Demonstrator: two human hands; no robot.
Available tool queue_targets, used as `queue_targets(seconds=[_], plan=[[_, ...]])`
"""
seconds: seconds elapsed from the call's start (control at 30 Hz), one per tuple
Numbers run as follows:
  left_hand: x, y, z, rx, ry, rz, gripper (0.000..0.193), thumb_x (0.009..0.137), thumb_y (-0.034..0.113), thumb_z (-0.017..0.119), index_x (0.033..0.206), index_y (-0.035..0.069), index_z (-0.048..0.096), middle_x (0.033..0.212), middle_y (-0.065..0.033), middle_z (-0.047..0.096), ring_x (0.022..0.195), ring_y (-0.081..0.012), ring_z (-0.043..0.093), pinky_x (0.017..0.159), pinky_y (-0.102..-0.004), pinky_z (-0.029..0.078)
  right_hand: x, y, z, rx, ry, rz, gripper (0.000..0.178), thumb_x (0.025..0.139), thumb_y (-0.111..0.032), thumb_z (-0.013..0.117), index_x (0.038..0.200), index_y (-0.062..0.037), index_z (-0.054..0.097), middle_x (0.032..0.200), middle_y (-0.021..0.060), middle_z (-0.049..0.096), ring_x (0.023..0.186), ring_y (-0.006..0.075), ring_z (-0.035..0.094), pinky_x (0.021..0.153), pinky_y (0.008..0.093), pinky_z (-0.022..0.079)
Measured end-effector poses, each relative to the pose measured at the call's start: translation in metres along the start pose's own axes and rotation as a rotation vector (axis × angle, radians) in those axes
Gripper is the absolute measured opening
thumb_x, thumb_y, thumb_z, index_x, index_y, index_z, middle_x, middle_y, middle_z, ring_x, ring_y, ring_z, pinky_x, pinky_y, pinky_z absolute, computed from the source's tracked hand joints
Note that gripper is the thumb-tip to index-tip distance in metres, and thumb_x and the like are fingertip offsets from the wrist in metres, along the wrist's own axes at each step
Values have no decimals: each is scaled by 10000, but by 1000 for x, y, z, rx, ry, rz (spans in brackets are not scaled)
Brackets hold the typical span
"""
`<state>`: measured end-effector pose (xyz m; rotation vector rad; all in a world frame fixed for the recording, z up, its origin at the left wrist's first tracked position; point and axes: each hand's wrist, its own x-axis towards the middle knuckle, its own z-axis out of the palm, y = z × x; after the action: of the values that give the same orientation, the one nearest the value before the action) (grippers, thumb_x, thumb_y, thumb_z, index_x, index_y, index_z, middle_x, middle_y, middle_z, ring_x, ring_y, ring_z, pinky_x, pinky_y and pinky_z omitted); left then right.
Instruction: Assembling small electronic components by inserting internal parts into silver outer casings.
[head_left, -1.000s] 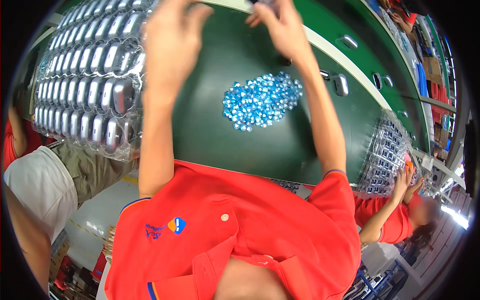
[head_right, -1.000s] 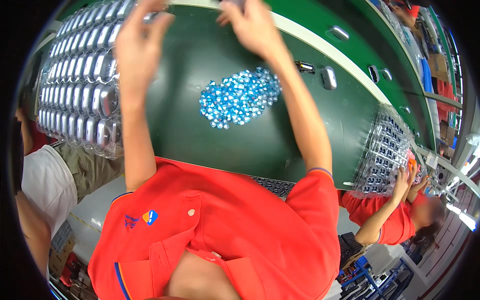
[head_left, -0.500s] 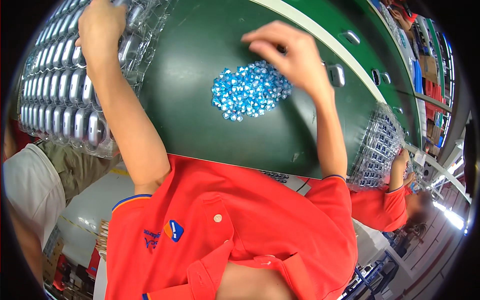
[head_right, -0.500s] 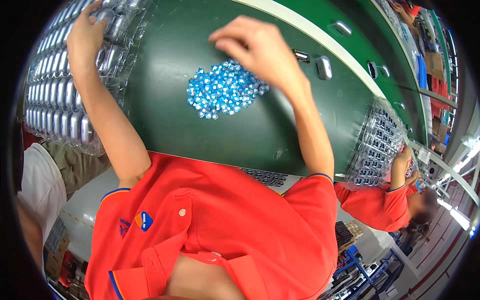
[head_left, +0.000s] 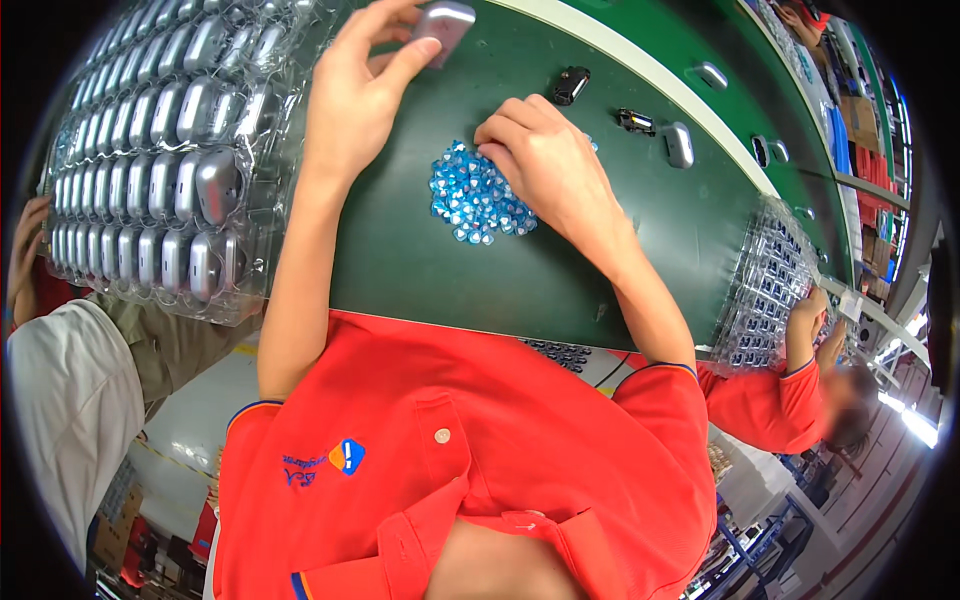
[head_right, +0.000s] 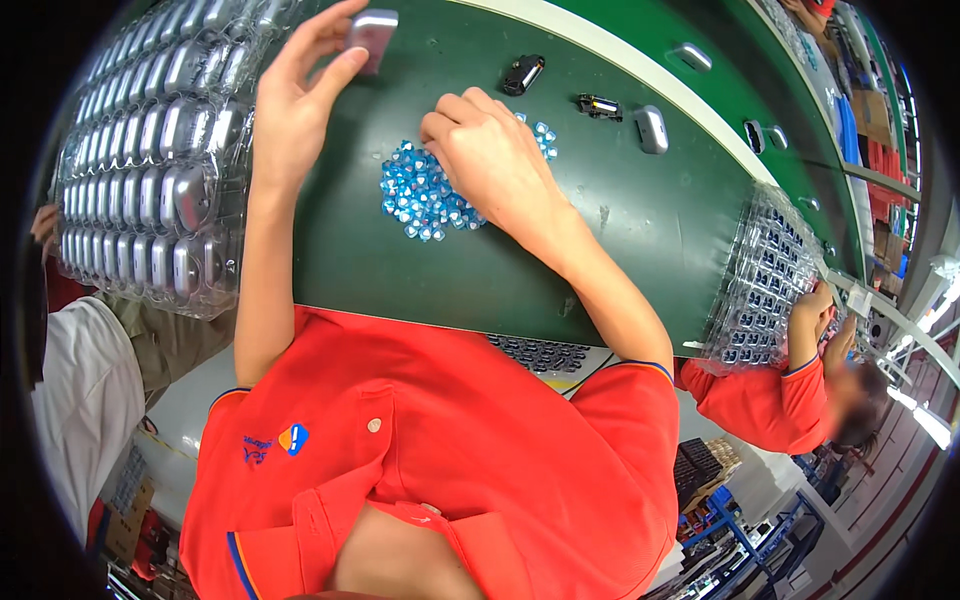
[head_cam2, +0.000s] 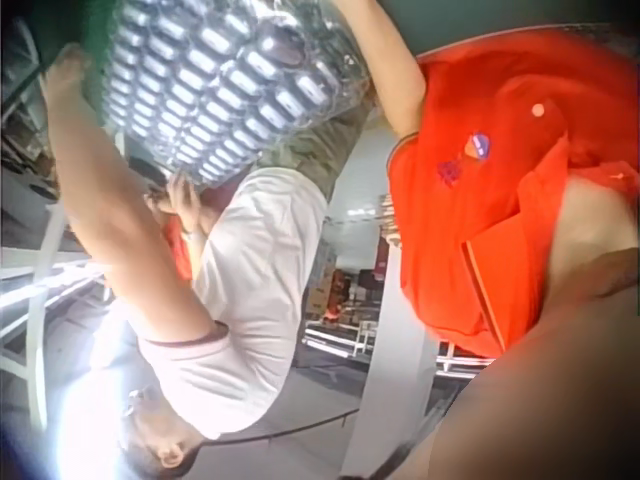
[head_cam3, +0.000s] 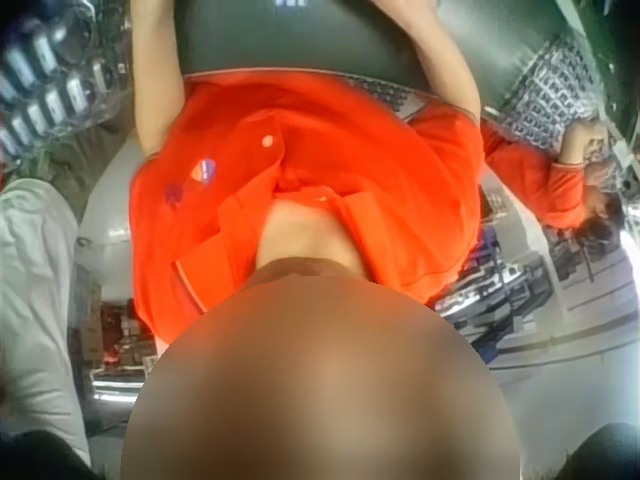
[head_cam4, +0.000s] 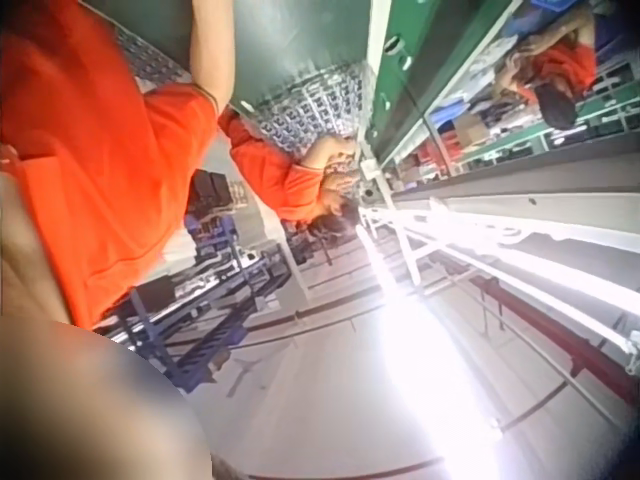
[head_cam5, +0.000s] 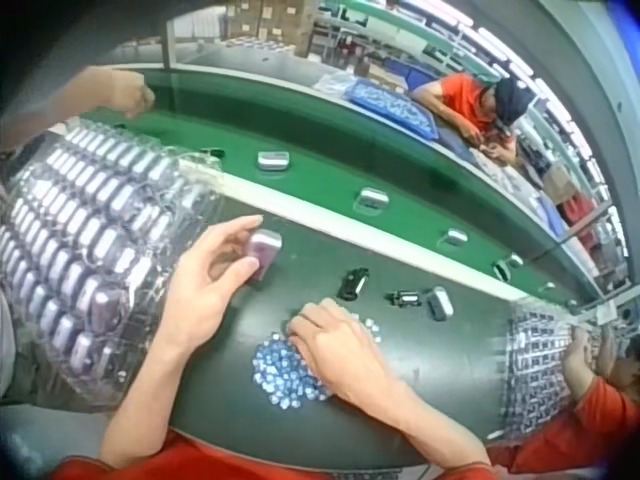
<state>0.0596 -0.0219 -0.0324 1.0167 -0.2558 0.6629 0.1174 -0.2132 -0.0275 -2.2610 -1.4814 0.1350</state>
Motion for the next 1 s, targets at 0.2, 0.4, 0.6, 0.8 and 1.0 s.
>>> queue_targets(seconds=[0.2,0.4,0.6,0.8,1.0], plan=[[-12,9,-10,252,181,-517,435,944,1,599,1370,18,517,1207,-66,583,1075,-134,589,915,-270,499,18,8,-13,252,13,70,105,897,-69,650,972,1,671,838,100,656,791,225,640,731,347,525],[-9,9,1,209,263,-447,435,955,7,584,1378,17,485,1175,-68,600,1068,-136,595,933,-287,508,49,30,-11,1058,104,301,191,938,-84,645,1085,36,627,937,130,683,885,193,676,796,314,544],[-15,9,-2,327,172,-333,414,963,0,567,1368,14,485,1206,-93,586,1112,-147,584,959,-290,498,56,29,6,1283,195,312,178,933,-67,674,1071,35,626,896,80,689,825,126,684,753,243,556],[-15,-6,-13,591,84,-90,410,887,-34,656,1290,-4,585,1237,-130,644,1180,-228,602,1023,-363,474,54,20,-1,1100,202,409,142,900,-9,685,1012,32,609,840,77,691,778,118,685,689,238,559],[-13,-1,-13,848,-121,95,304,877,-89,639,1177,-37,649,1215,-137,644,1143,-246,621,1003,-339,500,52,16,-9,1026,167,450,167,900,-89,691,995,37,637,824,139,714,781,204,720,678,310,583]])
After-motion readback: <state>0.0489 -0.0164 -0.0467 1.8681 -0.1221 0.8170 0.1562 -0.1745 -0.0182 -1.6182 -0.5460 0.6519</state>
